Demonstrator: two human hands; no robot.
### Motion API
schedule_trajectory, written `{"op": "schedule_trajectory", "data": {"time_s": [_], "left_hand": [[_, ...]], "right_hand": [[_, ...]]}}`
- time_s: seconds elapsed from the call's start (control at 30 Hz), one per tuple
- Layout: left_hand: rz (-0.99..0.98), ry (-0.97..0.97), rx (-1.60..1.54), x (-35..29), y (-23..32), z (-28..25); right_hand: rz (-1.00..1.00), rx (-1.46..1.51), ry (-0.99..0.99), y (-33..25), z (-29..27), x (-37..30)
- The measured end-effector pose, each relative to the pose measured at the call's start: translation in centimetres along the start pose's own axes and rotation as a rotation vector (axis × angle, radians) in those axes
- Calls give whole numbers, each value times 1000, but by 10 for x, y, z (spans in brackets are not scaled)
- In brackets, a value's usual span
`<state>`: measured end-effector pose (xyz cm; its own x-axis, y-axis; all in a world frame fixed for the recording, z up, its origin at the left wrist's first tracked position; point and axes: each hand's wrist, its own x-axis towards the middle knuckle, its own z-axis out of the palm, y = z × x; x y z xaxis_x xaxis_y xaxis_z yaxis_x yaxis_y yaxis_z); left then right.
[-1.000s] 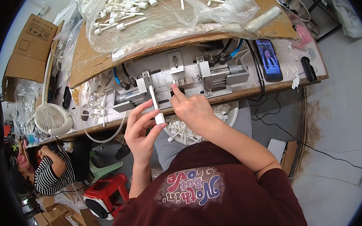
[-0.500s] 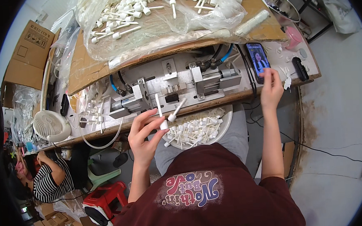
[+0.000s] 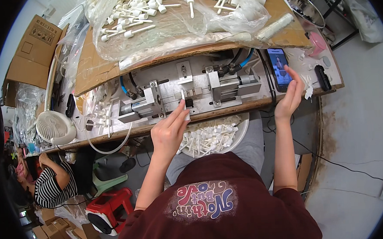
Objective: The person is manually assembling small white plastic components by joining multiple pieces together at a workbench.
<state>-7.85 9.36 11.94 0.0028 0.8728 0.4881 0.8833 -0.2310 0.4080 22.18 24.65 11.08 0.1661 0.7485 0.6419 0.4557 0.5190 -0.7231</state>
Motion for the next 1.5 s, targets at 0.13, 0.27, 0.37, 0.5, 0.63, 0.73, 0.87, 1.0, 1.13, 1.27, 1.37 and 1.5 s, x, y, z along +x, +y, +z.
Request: {"op": "schedule_trajectory", "data": {"time_s": [0.13, 0.27, 0.37, 0.5, 0.63, 0.73, 0.87, 1.0, 1.13, 1.27, 1.37, 1.5], "left_hand": [[-2, -83, 146, 6, 5, 3], [8, -132, 171, 11, 4, 1], [-6, -141, 169, 13, 4, 2], [-37, -170, 158, 15, 7, 2], [-48, -167, 142, 17, 7, 1], [-50, -108, 82, 15, 3, 1], [-56, -36, 82, 0, -6, 7], [20, -22, -197, -23, 11, 14], [27, -174, -361, -64, 10, 10], [-103, -64, -489, -80, 9, -12], [-103, -18, -546, -80, 4, -11], [-147, -71, -556, -87, 2, -13]], "right_hand": [[-26, 7, -108, -36, 9, -22], [-136, 37, -296, -64, 17, -38], [-180, 136, -341, -80, 30, -40], [-333, 324, -394, -106, 63, -8], [-540, 266, -407, -141, 125, 48], [-596, 132, -444, -168, 200, 82], [-584, 132, -666, -184, 303, 106], [-558, -260, -800, -166, 352, 134], [-434, -367, -863, -149, 394, 165], [-320, -585, -941, -175, 403, 149], [-316, -676, -859, -180, 395, 131], [-419, -537, -872, -159, 381, 137]]}}
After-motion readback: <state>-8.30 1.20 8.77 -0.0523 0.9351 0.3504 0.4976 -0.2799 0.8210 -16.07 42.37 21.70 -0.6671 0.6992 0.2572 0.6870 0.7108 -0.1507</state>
